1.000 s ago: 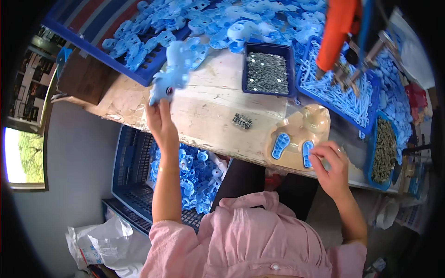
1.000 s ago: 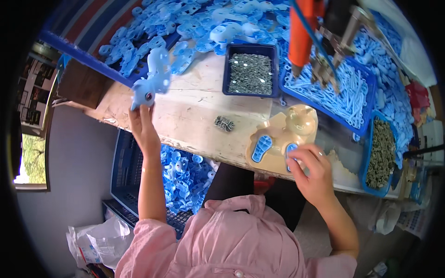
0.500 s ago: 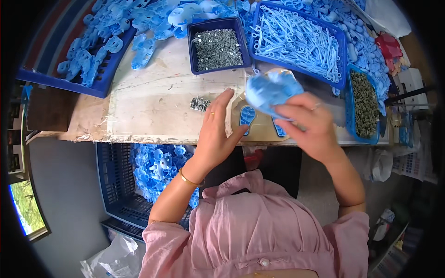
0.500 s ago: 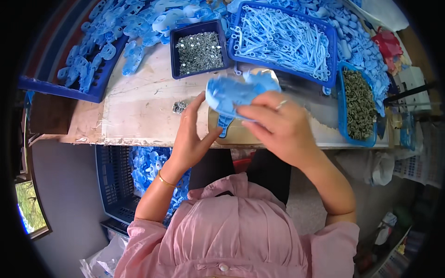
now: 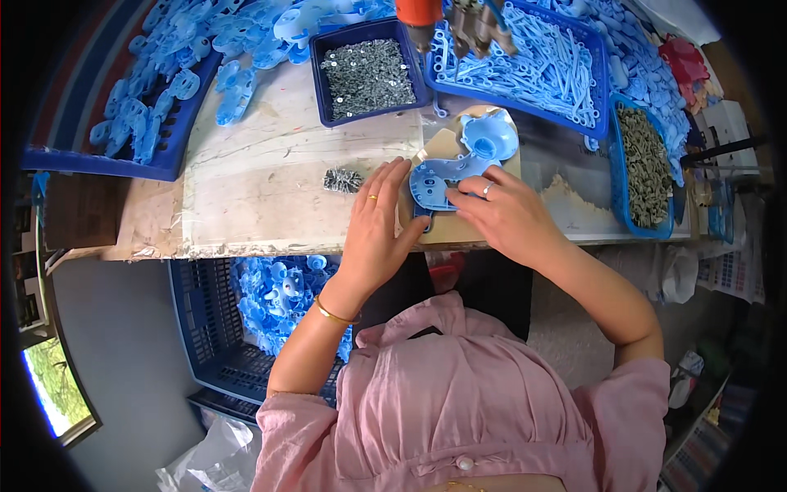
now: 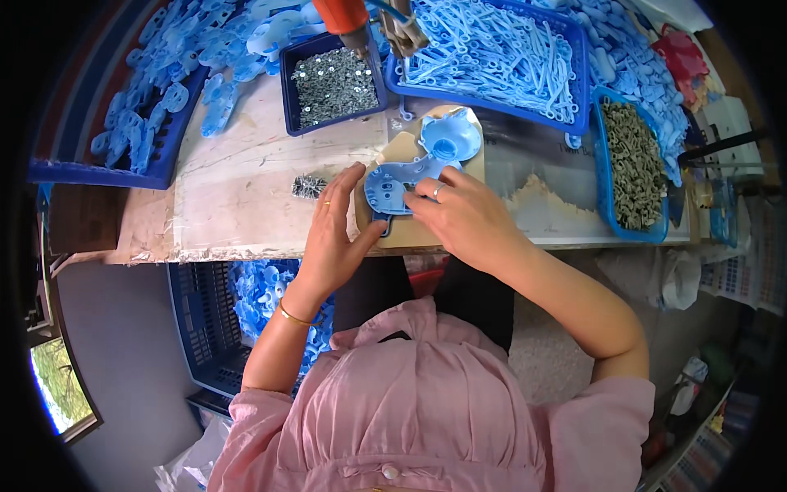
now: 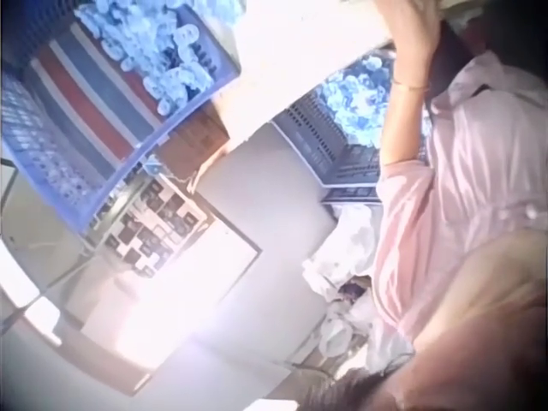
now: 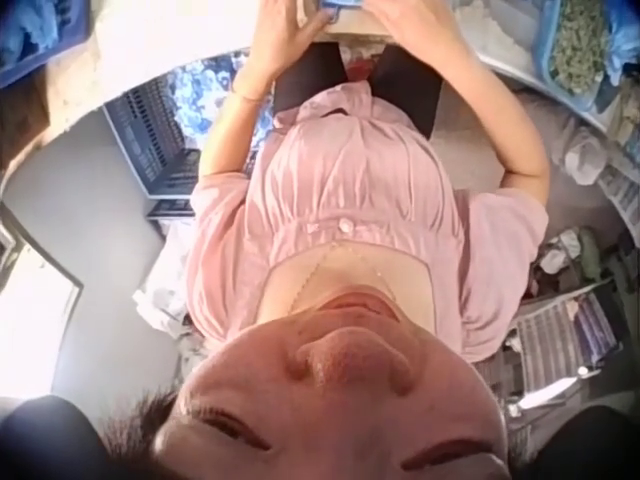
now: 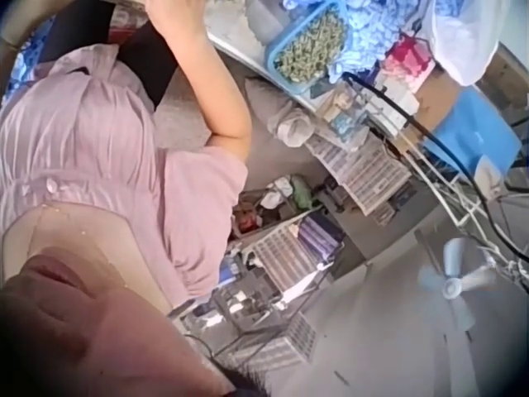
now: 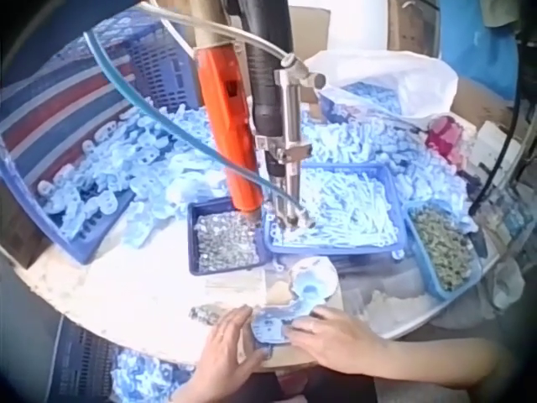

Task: Assemble small plastic components onto a blue base frame using a pneumatic screwdriver and manual insertion.

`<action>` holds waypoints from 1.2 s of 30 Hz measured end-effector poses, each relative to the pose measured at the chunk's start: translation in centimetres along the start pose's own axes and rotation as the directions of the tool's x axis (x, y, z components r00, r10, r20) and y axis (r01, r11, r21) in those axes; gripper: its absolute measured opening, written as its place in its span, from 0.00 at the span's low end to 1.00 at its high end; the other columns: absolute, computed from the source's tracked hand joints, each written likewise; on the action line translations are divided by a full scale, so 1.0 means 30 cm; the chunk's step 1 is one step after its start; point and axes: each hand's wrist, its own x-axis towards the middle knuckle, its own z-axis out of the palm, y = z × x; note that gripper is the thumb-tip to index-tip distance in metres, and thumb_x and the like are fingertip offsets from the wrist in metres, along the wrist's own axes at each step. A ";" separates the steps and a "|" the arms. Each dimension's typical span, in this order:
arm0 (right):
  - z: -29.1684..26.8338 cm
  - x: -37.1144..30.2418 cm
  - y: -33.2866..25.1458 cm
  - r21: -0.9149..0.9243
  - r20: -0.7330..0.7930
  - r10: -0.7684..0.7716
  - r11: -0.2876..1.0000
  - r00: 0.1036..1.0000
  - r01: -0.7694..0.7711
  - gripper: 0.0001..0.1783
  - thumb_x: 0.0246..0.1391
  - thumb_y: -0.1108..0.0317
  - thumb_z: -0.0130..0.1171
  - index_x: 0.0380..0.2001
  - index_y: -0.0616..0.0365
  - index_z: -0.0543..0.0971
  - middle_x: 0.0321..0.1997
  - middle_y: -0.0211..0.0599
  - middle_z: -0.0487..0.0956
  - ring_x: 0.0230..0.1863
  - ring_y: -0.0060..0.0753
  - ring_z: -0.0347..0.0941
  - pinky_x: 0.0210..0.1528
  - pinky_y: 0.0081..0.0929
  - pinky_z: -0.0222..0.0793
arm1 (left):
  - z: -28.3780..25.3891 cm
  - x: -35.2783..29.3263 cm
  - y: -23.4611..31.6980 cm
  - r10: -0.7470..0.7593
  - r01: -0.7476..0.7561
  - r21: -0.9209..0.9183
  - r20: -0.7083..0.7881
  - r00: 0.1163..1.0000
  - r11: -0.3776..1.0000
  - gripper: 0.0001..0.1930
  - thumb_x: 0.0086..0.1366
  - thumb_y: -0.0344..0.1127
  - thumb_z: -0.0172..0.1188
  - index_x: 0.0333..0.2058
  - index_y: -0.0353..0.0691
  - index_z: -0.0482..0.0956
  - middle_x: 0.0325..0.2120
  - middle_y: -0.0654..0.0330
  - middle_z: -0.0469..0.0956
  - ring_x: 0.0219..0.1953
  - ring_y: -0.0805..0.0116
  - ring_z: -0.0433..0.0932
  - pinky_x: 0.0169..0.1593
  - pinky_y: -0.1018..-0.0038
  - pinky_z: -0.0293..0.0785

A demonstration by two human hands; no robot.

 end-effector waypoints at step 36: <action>-0.341 -0.004 0.460 0.846 -0.306 0.735 0.502 0.606 -0.182 0.10 0.64 0.64 0.62 0.39 0.60 0.83 0.29 0.30 0.82 0.25 0.18 0.76 0.30 0.20 0.72 | -0.025 0.103 0.161 0.104 -0.107 -0.029 -0.070 0.992 0.994 0.26 0.63 0.29 0.66 0.59 0.35 0.72 0.62 0.44 0.69 0.63 0.43 0.69 0.65 0.56 0.66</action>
